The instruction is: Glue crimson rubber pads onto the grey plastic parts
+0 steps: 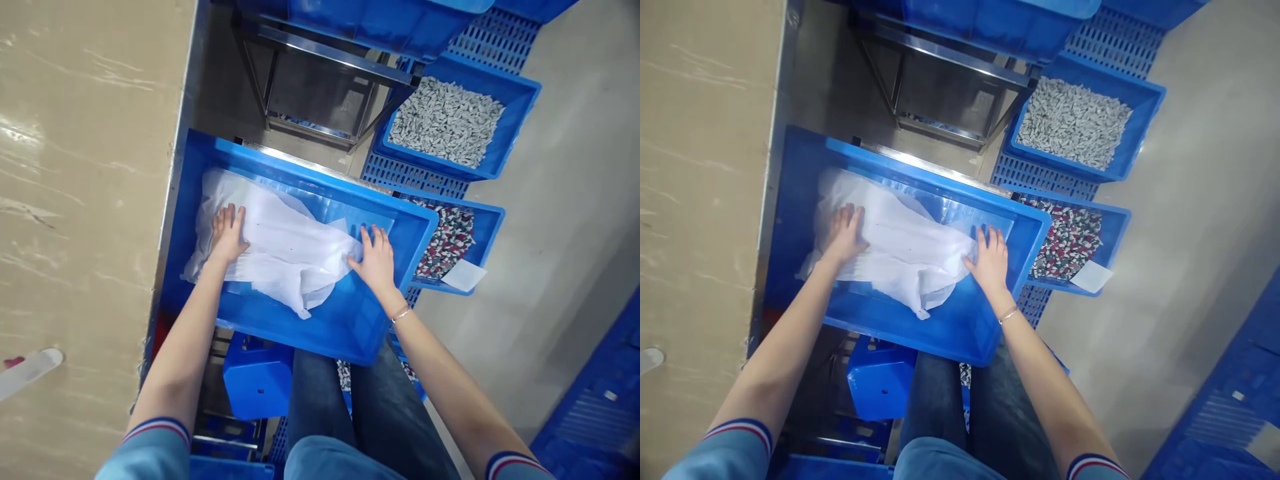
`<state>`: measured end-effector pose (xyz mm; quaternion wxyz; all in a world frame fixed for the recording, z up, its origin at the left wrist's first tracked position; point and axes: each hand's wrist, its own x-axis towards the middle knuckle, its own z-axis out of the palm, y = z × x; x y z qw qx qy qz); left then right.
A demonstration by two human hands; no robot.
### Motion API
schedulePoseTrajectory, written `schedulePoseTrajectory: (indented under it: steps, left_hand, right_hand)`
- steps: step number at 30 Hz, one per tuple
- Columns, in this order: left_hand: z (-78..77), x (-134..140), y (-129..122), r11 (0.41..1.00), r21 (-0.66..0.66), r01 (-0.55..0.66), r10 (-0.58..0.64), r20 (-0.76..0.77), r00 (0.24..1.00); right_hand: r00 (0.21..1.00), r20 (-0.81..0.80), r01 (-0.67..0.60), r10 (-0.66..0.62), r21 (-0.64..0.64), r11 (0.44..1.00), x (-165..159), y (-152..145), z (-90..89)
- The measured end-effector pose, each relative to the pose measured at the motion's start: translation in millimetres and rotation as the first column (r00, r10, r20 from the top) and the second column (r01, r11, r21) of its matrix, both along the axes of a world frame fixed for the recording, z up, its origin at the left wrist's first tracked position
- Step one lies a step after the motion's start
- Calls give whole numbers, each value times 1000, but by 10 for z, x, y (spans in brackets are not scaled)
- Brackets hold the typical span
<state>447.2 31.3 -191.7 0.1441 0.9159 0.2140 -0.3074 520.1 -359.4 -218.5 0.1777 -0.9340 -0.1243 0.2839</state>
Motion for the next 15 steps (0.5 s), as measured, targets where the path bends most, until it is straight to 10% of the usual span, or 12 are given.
schedulePoseTrajectory:
  steps: [10,15]
  left_hand:
    - [-151,-541,-323,998,19,-67,69,-130,989]
    - [-99,-603,-224,998,-10,-69,66,-151,986]
  right_hand:
    - [911,-283,358,-301,179,916,-6,540,-725]
    - [861,-231,501,-454,220,837,212,172,-672]
